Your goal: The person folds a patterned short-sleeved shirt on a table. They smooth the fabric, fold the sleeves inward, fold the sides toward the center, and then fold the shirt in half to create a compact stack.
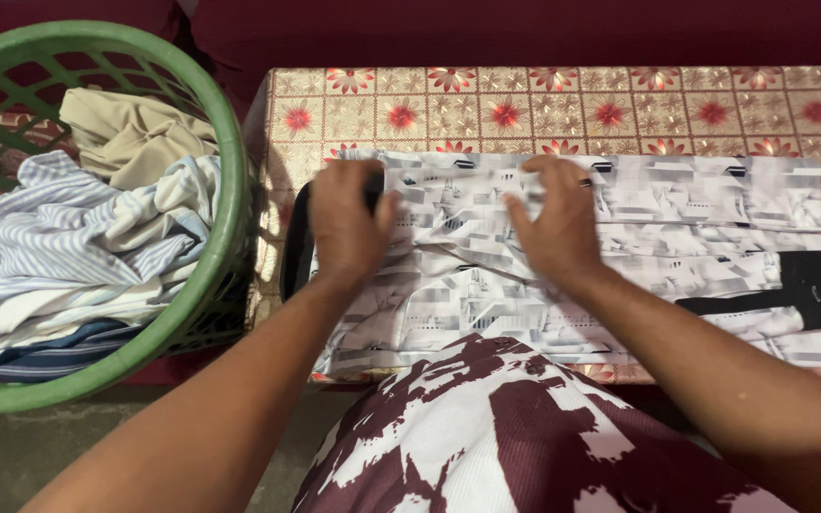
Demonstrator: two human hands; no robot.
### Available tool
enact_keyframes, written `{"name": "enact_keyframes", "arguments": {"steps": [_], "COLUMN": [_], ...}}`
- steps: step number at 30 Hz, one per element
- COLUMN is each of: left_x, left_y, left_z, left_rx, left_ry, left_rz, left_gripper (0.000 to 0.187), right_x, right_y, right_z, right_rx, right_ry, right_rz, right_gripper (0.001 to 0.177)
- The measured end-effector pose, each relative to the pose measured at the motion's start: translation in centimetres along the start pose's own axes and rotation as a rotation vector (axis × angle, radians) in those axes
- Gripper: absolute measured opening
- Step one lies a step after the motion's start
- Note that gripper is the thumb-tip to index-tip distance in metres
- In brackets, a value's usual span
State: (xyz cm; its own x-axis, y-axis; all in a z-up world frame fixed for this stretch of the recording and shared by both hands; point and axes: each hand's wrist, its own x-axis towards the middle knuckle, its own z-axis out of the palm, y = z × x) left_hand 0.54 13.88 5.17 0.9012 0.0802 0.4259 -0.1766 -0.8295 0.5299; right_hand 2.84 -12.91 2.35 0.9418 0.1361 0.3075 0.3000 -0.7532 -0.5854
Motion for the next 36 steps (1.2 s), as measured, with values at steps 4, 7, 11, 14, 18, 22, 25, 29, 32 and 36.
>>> {"name": "enact_keyframes", "arguments": {"steps": [4,7,11,14,18,22,25,29,32,36], "left_x": [-1.1,-1.4,-1.9,-2.1,-2.1,-2.0,-1.6,-1.0,-0.9,-0.6], "left_y": [0.5,-0.4,-1.6,-2.5,-3.1,-2.9,-1.8,1.0,3.5,6.7], "left_z": [1.9,2.8,3.6,3.4,3.6,3.5,3.3,3.5,5.1,8.3], "left_rx": [-0.049,0.109,0.208,0.242,0.238,0.242,0.243,0.215,0.105,-0.036], "left_ry": [-0.251,-0.397,-0.513,-0.552,-0.577,-0.584,-0.607,-0.594,-0.529,-0.429], "left_rz": [0.199,0.275,0.226,0.203,0.204,0.194,0.123,0.091,0.170,0.284], "left_gripper": [0.037,0.058,0.070,0.079,0.087,0.091,0.094,0.091,0.081,0.060], "right_x": [-0.6,-0.8,-1.5,-1.6,-1.8,-1.7,-2.2,-3.6,-4.5,-4.4], "right_y": [-2.1,-1.6,0.0,1.3,2.2,2.1,1.7,0.5,-0.4,-0.3], "right_z": [0.5,0.8,1.2,1.6,1.3,0.4,-0.6,-2.4,-3.0,-3.0], "right_rx": [-0.193,-0.319,-0.398,-0.474,-0.484,-0.531,-0.445,-0.342,-0.243,0.058], "right_ry": [-0.201,-0.339,-0.417,-0.451,-0.472,-0.506,-0.382,-0.285,-0.178,-0.140], "right_rz": [-0.144,-0.095,-0.059,-0.040,0.053,0.134,0.140,0.226,0.305,0.743], "right_gripper": [0.069,0.086,0.098,0.109,0.122,0.131,0.130,0.117,0.094,0.079]}}
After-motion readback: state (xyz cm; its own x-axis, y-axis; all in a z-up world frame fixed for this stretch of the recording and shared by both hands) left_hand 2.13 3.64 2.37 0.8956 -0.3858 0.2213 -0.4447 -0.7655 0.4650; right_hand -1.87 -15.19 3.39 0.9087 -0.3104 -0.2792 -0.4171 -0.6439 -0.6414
